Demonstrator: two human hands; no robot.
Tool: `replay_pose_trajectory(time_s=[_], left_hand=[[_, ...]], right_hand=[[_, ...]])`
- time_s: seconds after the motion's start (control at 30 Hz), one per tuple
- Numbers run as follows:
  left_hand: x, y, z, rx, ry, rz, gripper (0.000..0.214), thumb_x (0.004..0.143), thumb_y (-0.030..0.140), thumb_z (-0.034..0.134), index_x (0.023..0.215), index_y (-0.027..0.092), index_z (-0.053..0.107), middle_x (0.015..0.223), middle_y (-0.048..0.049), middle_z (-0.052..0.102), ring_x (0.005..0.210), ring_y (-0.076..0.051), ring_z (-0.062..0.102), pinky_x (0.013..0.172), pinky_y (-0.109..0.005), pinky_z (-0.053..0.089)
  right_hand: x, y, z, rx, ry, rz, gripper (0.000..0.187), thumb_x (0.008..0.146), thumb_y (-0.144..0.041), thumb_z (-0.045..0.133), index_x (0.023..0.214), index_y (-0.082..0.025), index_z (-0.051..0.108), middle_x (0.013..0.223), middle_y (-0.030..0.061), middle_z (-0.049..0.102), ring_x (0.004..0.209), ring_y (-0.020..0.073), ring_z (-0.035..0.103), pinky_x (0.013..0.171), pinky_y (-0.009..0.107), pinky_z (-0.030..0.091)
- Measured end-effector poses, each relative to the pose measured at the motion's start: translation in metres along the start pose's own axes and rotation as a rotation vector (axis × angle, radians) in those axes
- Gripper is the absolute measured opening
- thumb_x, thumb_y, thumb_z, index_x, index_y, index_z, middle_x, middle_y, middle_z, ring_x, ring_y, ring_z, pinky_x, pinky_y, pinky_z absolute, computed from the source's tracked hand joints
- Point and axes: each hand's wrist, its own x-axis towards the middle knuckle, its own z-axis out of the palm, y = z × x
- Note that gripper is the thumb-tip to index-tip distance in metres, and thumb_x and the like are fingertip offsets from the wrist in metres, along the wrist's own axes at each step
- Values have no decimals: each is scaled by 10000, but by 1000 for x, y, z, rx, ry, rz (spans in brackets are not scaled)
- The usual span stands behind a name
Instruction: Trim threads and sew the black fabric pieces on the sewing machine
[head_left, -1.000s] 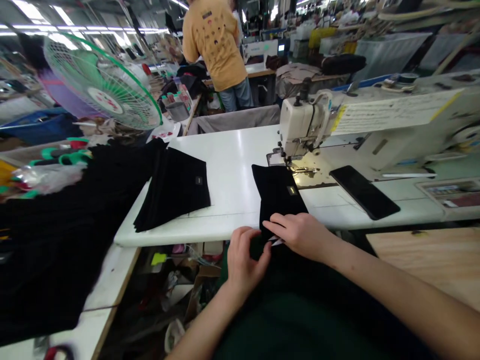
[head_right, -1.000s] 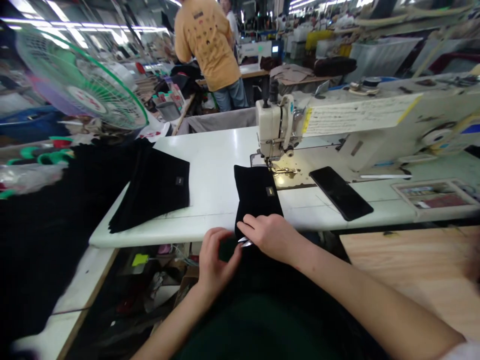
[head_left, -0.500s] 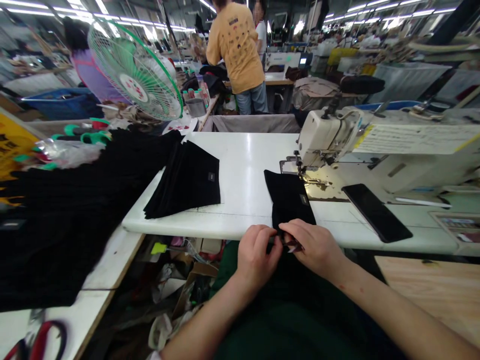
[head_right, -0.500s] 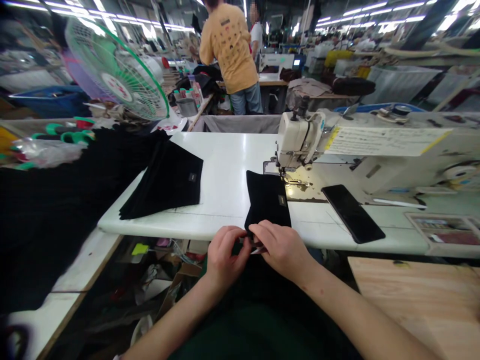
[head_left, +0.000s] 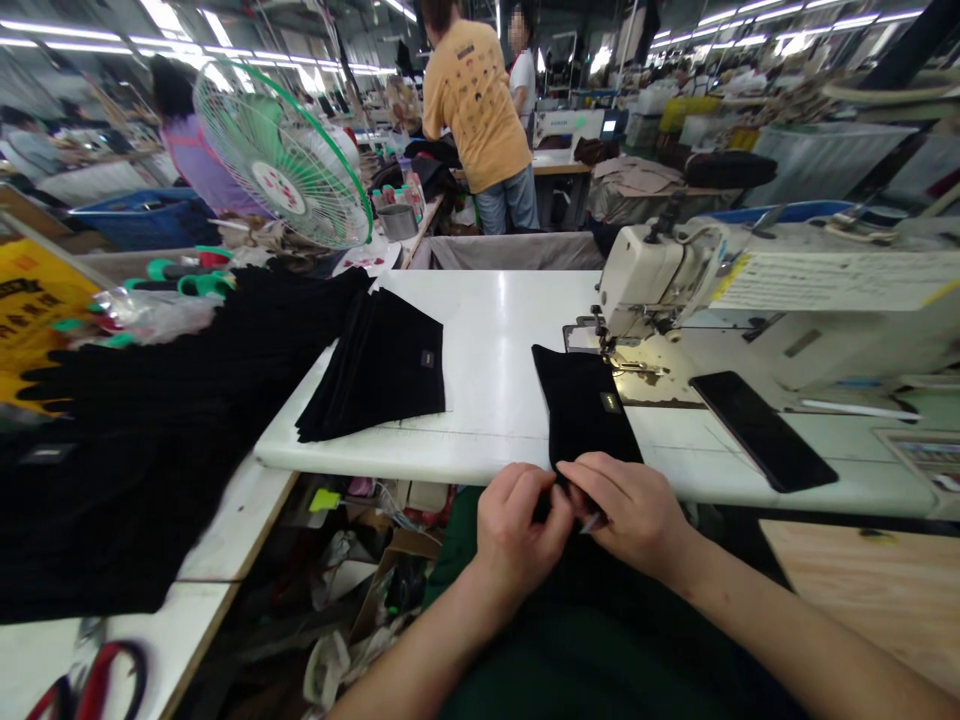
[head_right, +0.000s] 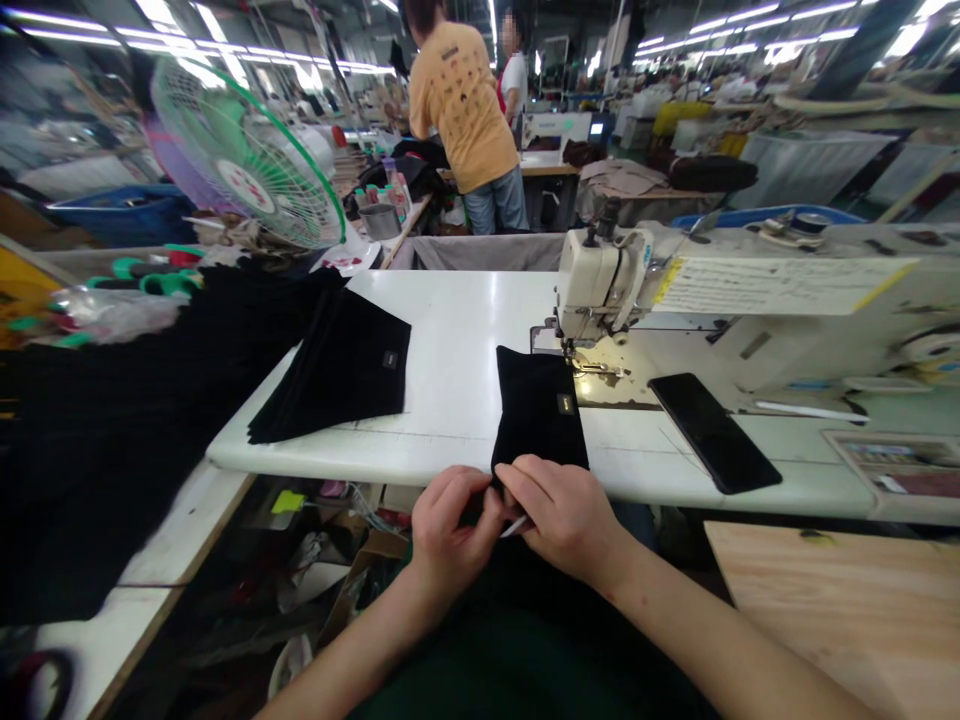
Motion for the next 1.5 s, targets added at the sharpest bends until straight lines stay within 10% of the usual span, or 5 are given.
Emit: replay_pose_trajectory(time_s=[0.43,0.8,0.97,1.27,1.5], left_hand=[[6,-3,-9,-688,-146,-1017,351,746,486,731,677,142,717,520,20,527,496,-64,305,485,-204,237],[-25,-21,11,-708,-190,-1225,448,645,550,769,582,151,575,454,103,286,437,-36,178,429,-170,135],[-23,-21,9,-641,-196,-1195,443,645,548,774,586,151,585,450,94,323,438,-39,212,438,-165,164],[-15,-23,-4,-489,-224,-1081,414,720,544,707,599,165,593,481,64,395,450,-68,268,457,-199,216],[14,-3,3,242,-200,34,235,857,306,668,1059,197,622,890,-45,647,784,-207,585,726,-337,445]], right_hand=[[-5,4,-16,-237,-136,65,279,953,-117,445,1162,-92,627,924,101,702,718,196,653,519,311,426],[-48,21,-29,131,-271,1034,114,857,-185,534,750,-193,570,601,18,660,575,181,611,549,265,391],[-35,19,-41,873,-122,1460,185,861,-255,482,705,-182,549,608,23,687,361,76,351,384,230,215],[-37,28,-31,971,-68,1490,218,857,-301,577,685,-168,566,507,-1,627,343,48,286,359,197,151],[-31,29,-36,1051,-112,1511,239,878,-300,557,689,-155,580,479,-8,606,314,41,271,337,189,139]])
